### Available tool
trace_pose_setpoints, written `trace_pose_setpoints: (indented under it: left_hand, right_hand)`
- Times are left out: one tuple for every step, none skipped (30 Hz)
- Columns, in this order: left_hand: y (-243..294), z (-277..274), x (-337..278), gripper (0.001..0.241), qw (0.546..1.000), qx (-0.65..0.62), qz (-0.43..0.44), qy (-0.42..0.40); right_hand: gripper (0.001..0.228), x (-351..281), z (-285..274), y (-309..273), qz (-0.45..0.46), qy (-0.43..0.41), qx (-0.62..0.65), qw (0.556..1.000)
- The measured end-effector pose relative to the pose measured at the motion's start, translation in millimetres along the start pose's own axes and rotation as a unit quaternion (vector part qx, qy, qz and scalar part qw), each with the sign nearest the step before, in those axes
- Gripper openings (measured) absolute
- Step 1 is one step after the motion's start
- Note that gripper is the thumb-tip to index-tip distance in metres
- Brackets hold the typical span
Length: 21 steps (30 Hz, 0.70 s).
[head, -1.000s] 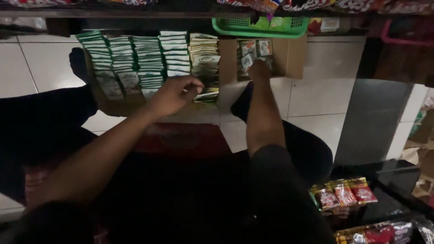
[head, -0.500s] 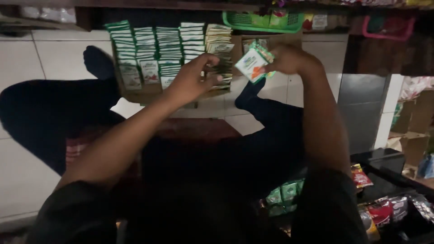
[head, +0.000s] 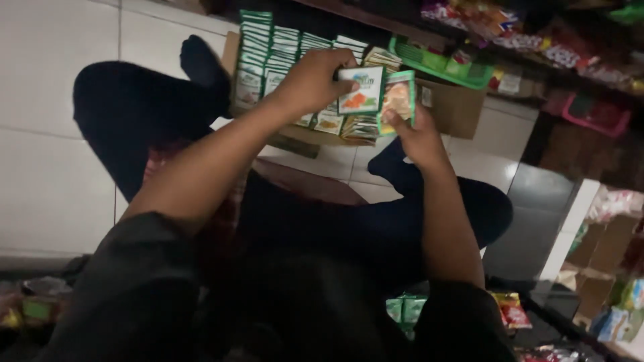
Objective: Organizing small condiment or spice sachets by stacking and placing them in a box on a retail shelf.
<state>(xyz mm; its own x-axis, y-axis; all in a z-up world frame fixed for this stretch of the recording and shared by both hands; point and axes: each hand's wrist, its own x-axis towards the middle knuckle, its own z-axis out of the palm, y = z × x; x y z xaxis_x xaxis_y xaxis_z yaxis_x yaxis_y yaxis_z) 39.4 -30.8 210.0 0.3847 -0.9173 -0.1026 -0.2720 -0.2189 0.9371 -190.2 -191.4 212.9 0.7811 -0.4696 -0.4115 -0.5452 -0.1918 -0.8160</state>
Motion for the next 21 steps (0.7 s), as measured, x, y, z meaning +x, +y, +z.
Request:
trace_pose_setpoints:
  left_hand:
    - [-8.5,-4.4,2.8,0.025,1.0,0.0,-0.005,0.008]
    - [-16.9,-8.1,6.1,0.024,0.999,0.026,0.009,0.023]
    - [-25.5,-11.6,9.5,0.024,0.998,0.052,0.023,0.036]
    - [-36.0,-11.4,10.4,0.024,0.998,0.052,0.019,0.041]
    - [-46.6,-11.0,11.1,0.027,0.994,0.098,0.02,0.033]
    - [-56.5,-9.3,12.4,0.03,0.989,0.143,0.022,0.024]
    - [-68.7,-4.2,13.8,0.03,0.989,0.141,0.018,0.027]
    - [-81.1,1.1,15.7,0.035,0.982,0.19,-0.014,-0.011]
    - [-93.5,6.5,17.7,0.039,0.969,0.238,-0.046,-0.049]
    - [-116.1,20.2,17.8,0.039,0.97,0.235,-0.05,-0.047]
    - [-138.3,34.2,17.9,0.034,0.955,0.276,-0.069,-0.083]
    - [-159.9,46.2,19.9,0.029,0.937,0.317,-0.085,-0.118]
    - [-180.0,58.2,19.3,0.029,0.938,0.316,-0.086,-0.116]
    - [-200.3,70.5,18.1,0.021,0.931,0.332,-0.093,-0.119]
    - [-220.3,82.9,17.1,0.017,0.924,0.348,-0.099,-0.123]
    - [-204.4,77.7,10.3,0.017,0.924,0.349,-0.1,-0.122]
    - [-188.3,72.5,3.7,0.018,0.925,0.337,-0.128,-0.121]
    - [-172.6,66.7,-2.9,0.019,0.925,0.325,-0.157,-0.12]
    - [-175.5,69.7,-4.8,0.019,0.925,0.326,-0.157,-0.119]
    - [-178.1,72.9,-6.2,0.019,0.921,0.332,-0.167,-0.115]
    - [-180.8,76.0,-7.5,0.019,0.918,0.338,-0.177,-0.111]
  right_hand:
    - [0.031,4.4,1.1,1.8,-0.003,-0.009,-0.002,1.0]
    - [0.032,8.3,2.0,4.4,-0.036,0.017,0.019,0.999]
    - [0.034,12.2,2.7,7.3,-0.069,0.043,0.041,0.996]
    - [0.034,12.6,4.0,3.8,-0.069,0.037,0.04,0.996]
    - [0.032,12.8,5.3,0.6,0.004,0.057,0.013,0.998]
    - [0.032,12.1,5.2,-2.7,0.079,0.076,-0.016,0.994]
    - [0.032,12.7,4.3,-3.8,0.079,0.07,-0.018,0.994]
    - [0.034,13.6,3.2,-4.8,0.096,0.077,-0.077,0.989]
    - [0.037,14.6,1.9,-5.6,0.113,0.084,-0.135,0.981]
    - [0.037,17.2,-2.9,7.5,0.113,0.08,-0.138,0.981]
    - [0.039,19.7,-8.0,20.6,0.064,0.082,-0.162,0.981]
    - [0.041,23.3,-12.9,32.9,0.012,0.085,-0.185,0.979]
    - [0.041,24.1,-14.2,37.8,0.011,0.084,-0.186,0.979]
    - [0.04,24.0,-14.8,43.3,-0.019,0.081,-0.149,0.985]
    - [0.039,23.9,-15.7,48.7,-0.048,0.077,-0.111,0.99]
    - [0.039,21.1,-14.7,42.6,-0.049,0.077,-0.111,0.99]
    - [0.038,18.4,-13.8,36.4,-0.036,0.082,-0.113,0.99]
    - [0.038,16.2,-12.4,30.0,-0.024,0.087,-0.115,0.989]
    - [0.038,15.1,-11.8,27.0,-0.025,0.086,-0.115,0.989]
    - [0.039,13.7,-11.5,24.0,-0.024,0.084,-0.119,0.989]
    - [0.039,12.4,-11.3,21.1,-0.023,0.082,-0.123,0.989]
